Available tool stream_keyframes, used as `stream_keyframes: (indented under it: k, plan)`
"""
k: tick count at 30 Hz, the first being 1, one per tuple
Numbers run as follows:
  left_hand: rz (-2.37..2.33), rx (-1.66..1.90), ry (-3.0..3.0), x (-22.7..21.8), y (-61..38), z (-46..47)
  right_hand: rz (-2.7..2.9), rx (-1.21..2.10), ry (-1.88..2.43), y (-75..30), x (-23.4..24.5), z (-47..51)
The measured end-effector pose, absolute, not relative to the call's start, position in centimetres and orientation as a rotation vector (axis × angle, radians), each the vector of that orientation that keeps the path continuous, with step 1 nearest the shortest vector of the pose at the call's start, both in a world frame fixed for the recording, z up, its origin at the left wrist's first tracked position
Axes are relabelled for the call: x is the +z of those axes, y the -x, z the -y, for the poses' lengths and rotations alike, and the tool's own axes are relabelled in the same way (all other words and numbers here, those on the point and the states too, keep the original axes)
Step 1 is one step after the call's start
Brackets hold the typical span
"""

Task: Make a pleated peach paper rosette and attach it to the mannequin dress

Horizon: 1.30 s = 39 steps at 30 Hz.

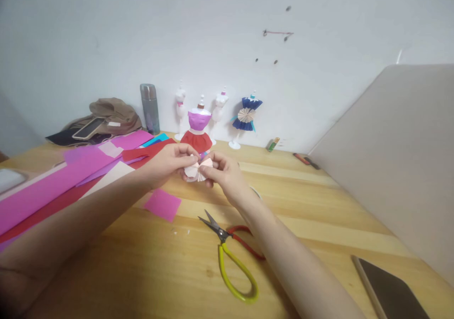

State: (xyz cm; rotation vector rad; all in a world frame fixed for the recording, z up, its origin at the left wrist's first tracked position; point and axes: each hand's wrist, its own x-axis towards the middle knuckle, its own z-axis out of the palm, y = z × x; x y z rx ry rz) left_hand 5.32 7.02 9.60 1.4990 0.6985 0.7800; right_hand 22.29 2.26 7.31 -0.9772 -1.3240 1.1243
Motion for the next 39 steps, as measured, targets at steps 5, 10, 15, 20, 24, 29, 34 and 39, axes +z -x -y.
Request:
stream_keyframes:
  k: [5,10,15,20,24,29,34,39]
  plan:
    - [-0.549,0.808,-1.834,9.5,-4.9,-7.2,1.267,1.162,0.986,-22.2,7.8,-2.0]
    - [-0.585,0.753,-1.783,10.0,-4.6,-7.7,1.296,1.137,0.985,-22.3,8.2,-1.8]
    - [-0.583,0.772,-1.546,10.3,-4.2,-8.4,1.345,1.099,0.981,-22.6,8.2,-1.9]
    - [-0.589,0.645,-1.569,9.9,-4.0,-8.8,1.423,1.039,1.028,-22.7,8.3,-1.9]
    - [-0.621,0.697,-1.572,10.2,-4.1,-8.5,1.395,1.021,1.012,-22.9,8.4,-2.0]
    - [-0.664,0.787,-1.542,10.7,-4.1,-8.2,1.273,1.051,1.019,-23.1,8.3,-2.2]
    - [-0.651,0.927,-1.703,10.5,-4.4,-7.9,1.219,1.289,1.059,-23.1,8.1,-2.4]
    - [-0.538,1.204,-2.116,10.0,-4.6,-7.7,1.053,1.411,1.011,-23.0,8.8,-2.2]
